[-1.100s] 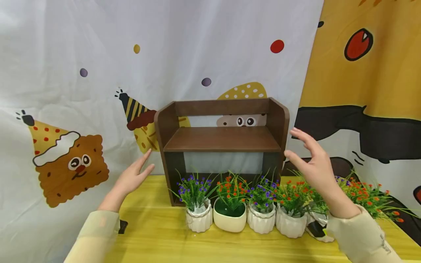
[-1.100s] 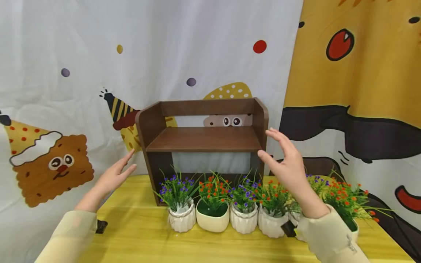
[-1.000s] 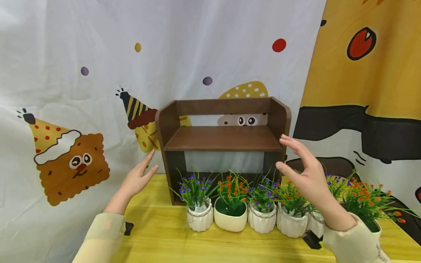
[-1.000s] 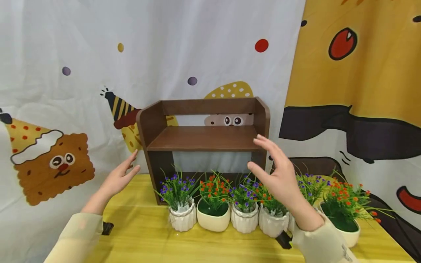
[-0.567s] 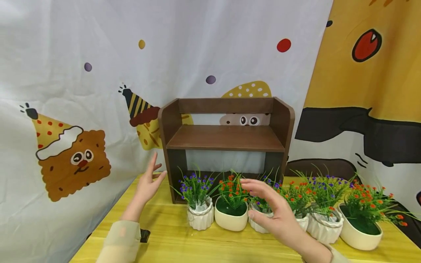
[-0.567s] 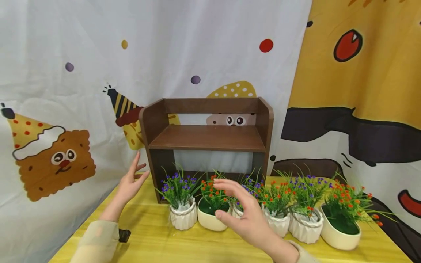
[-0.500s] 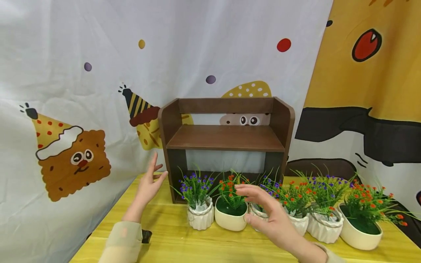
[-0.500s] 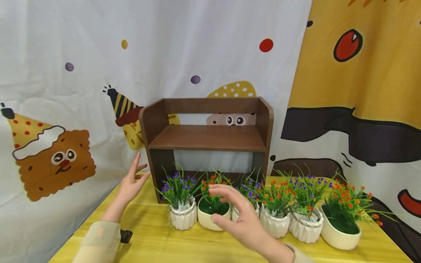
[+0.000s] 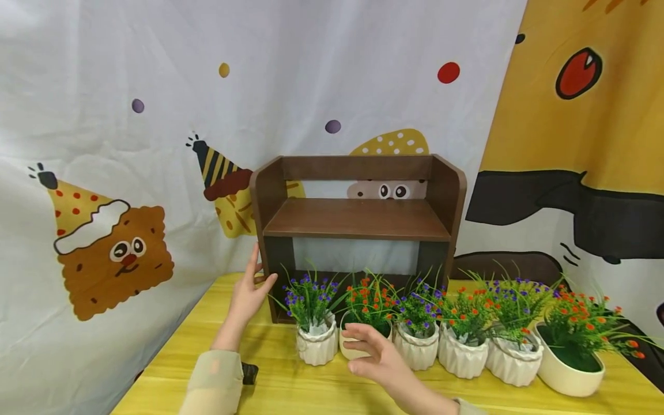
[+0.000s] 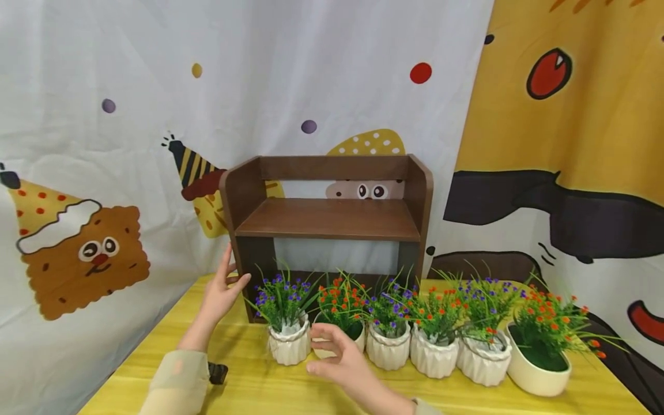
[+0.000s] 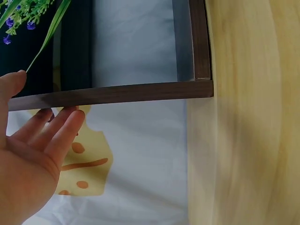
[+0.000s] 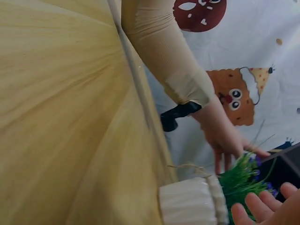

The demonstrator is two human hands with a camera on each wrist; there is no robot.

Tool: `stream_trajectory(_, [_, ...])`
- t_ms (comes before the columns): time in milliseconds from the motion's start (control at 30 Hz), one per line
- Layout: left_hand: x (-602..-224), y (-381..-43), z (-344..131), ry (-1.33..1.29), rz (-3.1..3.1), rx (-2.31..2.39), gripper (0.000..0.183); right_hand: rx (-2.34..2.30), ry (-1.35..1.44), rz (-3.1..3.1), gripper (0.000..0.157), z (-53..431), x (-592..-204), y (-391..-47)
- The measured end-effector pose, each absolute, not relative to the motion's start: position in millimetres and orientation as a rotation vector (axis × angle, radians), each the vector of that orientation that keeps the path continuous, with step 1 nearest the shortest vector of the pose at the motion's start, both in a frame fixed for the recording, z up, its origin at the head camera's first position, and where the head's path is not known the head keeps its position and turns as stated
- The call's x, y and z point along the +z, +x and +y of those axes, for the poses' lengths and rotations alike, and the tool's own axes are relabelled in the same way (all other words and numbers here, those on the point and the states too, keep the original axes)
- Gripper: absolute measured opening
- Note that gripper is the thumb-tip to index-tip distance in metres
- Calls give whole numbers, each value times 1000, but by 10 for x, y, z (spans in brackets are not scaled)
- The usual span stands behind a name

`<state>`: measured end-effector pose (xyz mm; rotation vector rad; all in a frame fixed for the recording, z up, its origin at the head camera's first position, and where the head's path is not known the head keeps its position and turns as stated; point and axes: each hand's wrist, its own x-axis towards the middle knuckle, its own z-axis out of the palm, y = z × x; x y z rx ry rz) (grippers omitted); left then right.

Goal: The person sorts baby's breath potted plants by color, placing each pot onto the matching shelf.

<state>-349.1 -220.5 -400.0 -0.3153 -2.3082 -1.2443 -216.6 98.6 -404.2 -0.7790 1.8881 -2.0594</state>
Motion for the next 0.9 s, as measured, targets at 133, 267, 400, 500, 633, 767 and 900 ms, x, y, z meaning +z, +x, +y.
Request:
stream_trajectory(133, [-4014,-3530,-2200,-338,-2288,-1190,88,-2059,-725,1948,74,887,-4144,-2192])
stream_trajectory(267, [-4056,-3561,-2197,-363,-2276,-1092,91,-2036,-706,2052,88,773,-4246,-2240])
stream_trajectory(400, [-4108,-3579,-2191,-376,-2275,-1023,93,-2004,-668,2167,97,668,-4287,-2301])
stream_trajectory(500, [-4122,-3573,-2185,-384,-2263,-1012,93,-1992,-619,2202,102,591,-4275,-2335])
stream_trajectory(633, [-4110,-3565,-2171,-394,-2251,-1016,92,-2011,-574,2225,104,491,-4258,-2364])
stream_trajectory(767, [-4103,-3568,-2171,-391,-2255,-1021,90,-2030,-543,2257,105,409,-4262,-2371])
stream_trajectory(900, [-4108,-3565,-2198,-378,-2264,-1016,91,-2032,-525,2265,105,355,-4286,-2375])
